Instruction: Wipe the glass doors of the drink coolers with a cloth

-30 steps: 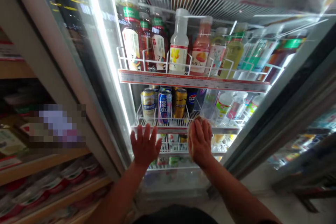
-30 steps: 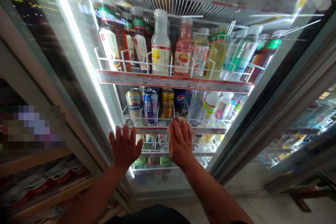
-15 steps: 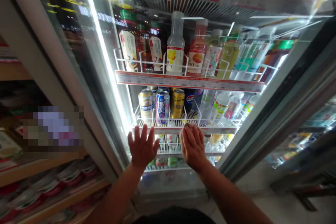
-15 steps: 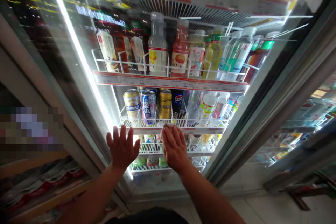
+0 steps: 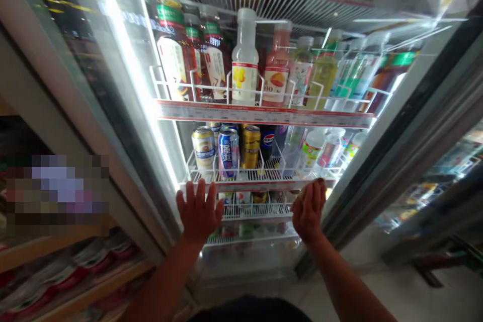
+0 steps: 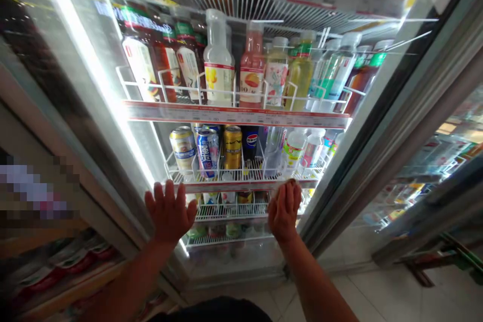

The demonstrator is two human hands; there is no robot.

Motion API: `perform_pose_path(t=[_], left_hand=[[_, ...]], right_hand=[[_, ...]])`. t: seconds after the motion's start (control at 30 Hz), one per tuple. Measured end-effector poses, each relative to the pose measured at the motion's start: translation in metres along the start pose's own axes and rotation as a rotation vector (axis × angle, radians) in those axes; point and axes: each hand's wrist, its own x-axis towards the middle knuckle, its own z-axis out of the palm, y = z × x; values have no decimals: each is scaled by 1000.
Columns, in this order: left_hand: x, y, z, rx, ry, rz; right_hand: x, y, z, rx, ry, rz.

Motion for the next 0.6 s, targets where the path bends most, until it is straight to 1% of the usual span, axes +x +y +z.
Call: perform_pose_path(t=[0.07,0.13,0.23,0.3,0.37,0.5,0.53,0.6], left_hand=[[0,0,0,0,-8,-4],[0,-1,0,-3,-9,2],[-2,-2,1,-7,1,4],[-3,-3,2,-11,-3,-6],[-4,-3,2,-13,-2,-9],[-1,-2,1,-5,8,7],[0,-2,1,-2,9,8],[1,-1,0,5,6,9]], right_hand=[[-15,4,-2,-17,-58,-17],[-9,15,-6,-30,-63,2],[26,38,-15,-39,55,167],[41,51,-18,-29,129,271],[35,57,-19,-20,149,294],[0,62,-16,-19,82,278],[-1,64,-16,-19,81,295],[12,71,-19,-16,113,338]])
